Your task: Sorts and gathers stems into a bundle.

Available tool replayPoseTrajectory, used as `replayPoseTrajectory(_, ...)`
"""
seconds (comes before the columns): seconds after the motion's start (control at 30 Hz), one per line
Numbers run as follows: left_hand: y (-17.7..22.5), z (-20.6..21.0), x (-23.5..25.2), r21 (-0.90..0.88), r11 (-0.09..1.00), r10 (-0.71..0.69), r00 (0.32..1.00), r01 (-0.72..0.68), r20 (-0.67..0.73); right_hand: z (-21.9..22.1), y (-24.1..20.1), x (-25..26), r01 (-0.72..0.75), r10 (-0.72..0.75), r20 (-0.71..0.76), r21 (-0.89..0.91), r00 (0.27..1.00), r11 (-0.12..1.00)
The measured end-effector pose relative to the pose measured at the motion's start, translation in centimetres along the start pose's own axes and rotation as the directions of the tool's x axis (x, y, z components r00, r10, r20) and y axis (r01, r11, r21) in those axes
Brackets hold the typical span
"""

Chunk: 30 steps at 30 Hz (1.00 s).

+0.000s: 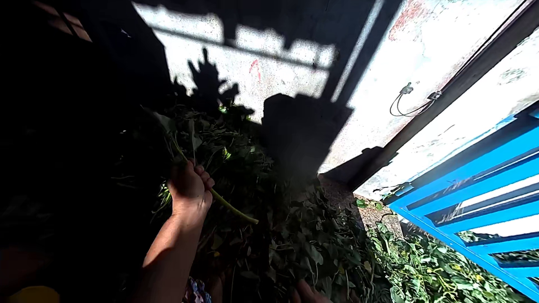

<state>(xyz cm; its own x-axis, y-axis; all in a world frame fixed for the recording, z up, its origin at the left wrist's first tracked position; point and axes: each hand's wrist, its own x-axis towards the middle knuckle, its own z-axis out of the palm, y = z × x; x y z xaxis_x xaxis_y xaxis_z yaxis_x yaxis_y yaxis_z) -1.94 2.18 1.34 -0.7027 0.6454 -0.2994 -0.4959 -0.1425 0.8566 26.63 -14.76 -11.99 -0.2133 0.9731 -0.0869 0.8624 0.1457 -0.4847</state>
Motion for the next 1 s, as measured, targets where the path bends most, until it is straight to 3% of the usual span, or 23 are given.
replayPoseTrajectory(0.03,0.6,-0.2,-0.2,0.002,0.999,0.034,0.999,-0.034,-0.027,0.5,2.5,1.3,-0.146,0.159,0.123,-0.105,0.98,0.984)
replayPoseTrajectory(0.1,0.7,-0.4,-1.0,-0.02,0.998,0.055,0.997,-0.056,-0.046,1.5,7.1,4.6,-0.346,0.457,0.389,-0.323,0.8,0.881)
replayPoseTrajectory(0.17,0.3,-0.5,-1.8,-0.057,0.998,0.009,1.0,-0.009,-0.003,3.0,9.3,7.5,-0.329,0.562,0.444,-0.498,0.698,0.802)
replayPoseTrajectory(0.23,-0.1,-0.6,-2.2,-0.057,0.996,-0.06,0.997,0.063,0.042,4.4,8.8,10.2,-0.234,0.534,0.487,-0.548,0.691,0.803)
replayPoseTrajectory(0.3,-0.2,-0.4,-2.3,-0.031,0.992,-0.117,0.992,0.119,0.055,6.9,7.8,13.4,-0.154,0.413,0.547,-0.456,0.728,0.877)
replayPoseTrajectory(0.37,-0.3,-0.4,-2.1,0.007,0.99,-0.143,0.988,0.143,0.058,10.3,7.8,16.7,-0.098,0.214,0.589,-0.222,0.779,0.97)
replayPoseTrajectory(0.43,-0.3,-0.3,-1.8,0.016,0.987,-0.161,0.985,0.16,0.068,13.9,8.1,19.8,-0.113,0.074,0.591,0.028,0.804,0.993)
replayPoseTrajectory(0.47,-0.4,-0.3,-1.6,0.01,0.985,-0.17,0.983,0.17,0.07,15.4,8.0,21.2,-0.17,0.086,0.585,0.091,0.807,0.981)
replayPoseTrajectory(0.53,-0.5,-0.3,-1.4,0.008,0.984,-0.177,0.983,0.177,0.056,18.4,7.7,23.0,-0.347,0.244,0.521,0.108,0.818,0.932)
replayPoseTrajectory(0.6,-0.6,-0.2,-1.2,0.01,0.985,-0.173,0.984,0.173,0.038,23.3,7.9,23.8,-0.518,0.444,0.311,0.219,0.84,0.827)
replayPoseTrajectory(0.63,-0.5,-0.1,-1.3,0.019,0.985,-0.172,0.985,0.171,0.034,24.1,7.2,24.0,-0.613,0.532,0.313,0.295,0.786,0.733)
replayPoseTrajectory(0.7,-0.3,0.0,-1.6,0.047,0.985,-0.168,0.985,0.166,0.038,23.3,4.5,23.8,-0.749,0.593,0.457,0.425,0.663,0.509)
replayPoseTrajectory(0.8,-0.1,0.1,-2.0,0.085,0.981,-0.181,0.982,0.176,0.058,23.5,3.1,23.7,-0.812,0.581,0.581,0.505,0.57,0.292)
replayPoseTrajectory(0.93,-0.3,0.0,-1.7,0.087,0.98,-0.184,0.981,0.178,0.06,23.1,5.3,24.6,-0.829,0.566,0.61,0.467,0.554,0.307)
replayPoseTrajectory(1.0,-0.4,0.1,-1.7,0.071,0.981,-0.183,0.981,0.179,0.065,19.8,6.3,24.0,-0.804,0.556,0.599,0.536,0.576,0.256)
